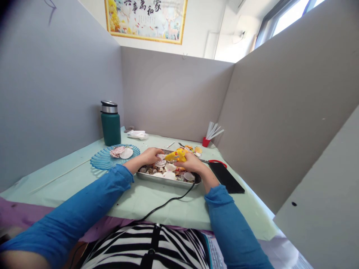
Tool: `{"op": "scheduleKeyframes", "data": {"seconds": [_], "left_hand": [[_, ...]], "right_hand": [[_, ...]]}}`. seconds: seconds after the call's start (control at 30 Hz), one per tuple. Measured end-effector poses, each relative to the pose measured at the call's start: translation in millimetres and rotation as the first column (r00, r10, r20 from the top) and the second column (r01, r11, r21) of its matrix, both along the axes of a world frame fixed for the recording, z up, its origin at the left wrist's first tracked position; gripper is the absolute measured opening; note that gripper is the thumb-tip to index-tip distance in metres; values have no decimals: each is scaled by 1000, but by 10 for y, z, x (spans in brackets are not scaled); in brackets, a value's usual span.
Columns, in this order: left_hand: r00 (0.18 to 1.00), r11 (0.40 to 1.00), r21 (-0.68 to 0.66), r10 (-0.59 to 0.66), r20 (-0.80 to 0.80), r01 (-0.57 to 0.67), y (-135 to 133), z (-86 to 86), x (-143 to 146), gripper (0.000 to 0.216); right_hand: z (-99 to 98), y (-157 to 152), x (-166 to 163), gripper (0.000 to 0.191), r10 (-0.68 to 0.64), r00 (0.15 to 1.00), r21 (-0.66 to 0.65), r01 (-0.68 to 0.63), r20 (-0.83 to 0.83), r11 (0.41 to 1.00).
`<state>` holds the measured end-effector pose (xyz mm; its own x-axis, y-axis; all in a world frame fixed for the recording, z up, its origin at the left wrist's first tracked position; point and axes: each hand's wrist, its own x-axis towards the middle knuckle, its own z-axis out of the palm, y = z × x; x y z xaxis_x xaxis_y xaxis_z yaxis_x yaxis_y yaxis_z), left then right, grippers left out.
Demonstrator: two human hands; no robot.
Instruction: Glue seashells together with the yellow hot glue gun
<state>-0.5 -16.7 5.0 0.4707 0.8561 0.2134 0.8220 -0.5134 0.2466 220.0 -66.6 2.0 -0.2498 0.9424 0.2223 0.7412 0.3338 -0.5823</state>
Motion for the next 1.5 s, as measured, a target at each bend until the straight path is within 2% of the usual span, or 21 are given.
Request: {"op": "scheduleKeyframes", "data": {"seconds": [0.27,0.47,0.63,0.83,1.5], "left_hand": [[1000,1000,0,-1,10,1,14,-10,3,44],[1000,1000,0,7,0,-7,15,-10,4,44],[999,999,-3,32,-19,-32,3,-7,11,42],[1000,1000,-19,9,-2,-9,11,-11,6,44],[1000,1000,8,-4,1,4,35,-31,1,44]], "right_hand": [[-4,4,0,31,-10,1000,0,10,7,1000],[6,-1,-7,29,26,1000,-1,-26,-2,1000],[-1,16,-4,29,108,994,-56,-107,9,993],[17,-17,-13,33,3,1000,3,-3,-24,1000],[6,-6,-4,29,33,999,0,-33,-4,999]]}}
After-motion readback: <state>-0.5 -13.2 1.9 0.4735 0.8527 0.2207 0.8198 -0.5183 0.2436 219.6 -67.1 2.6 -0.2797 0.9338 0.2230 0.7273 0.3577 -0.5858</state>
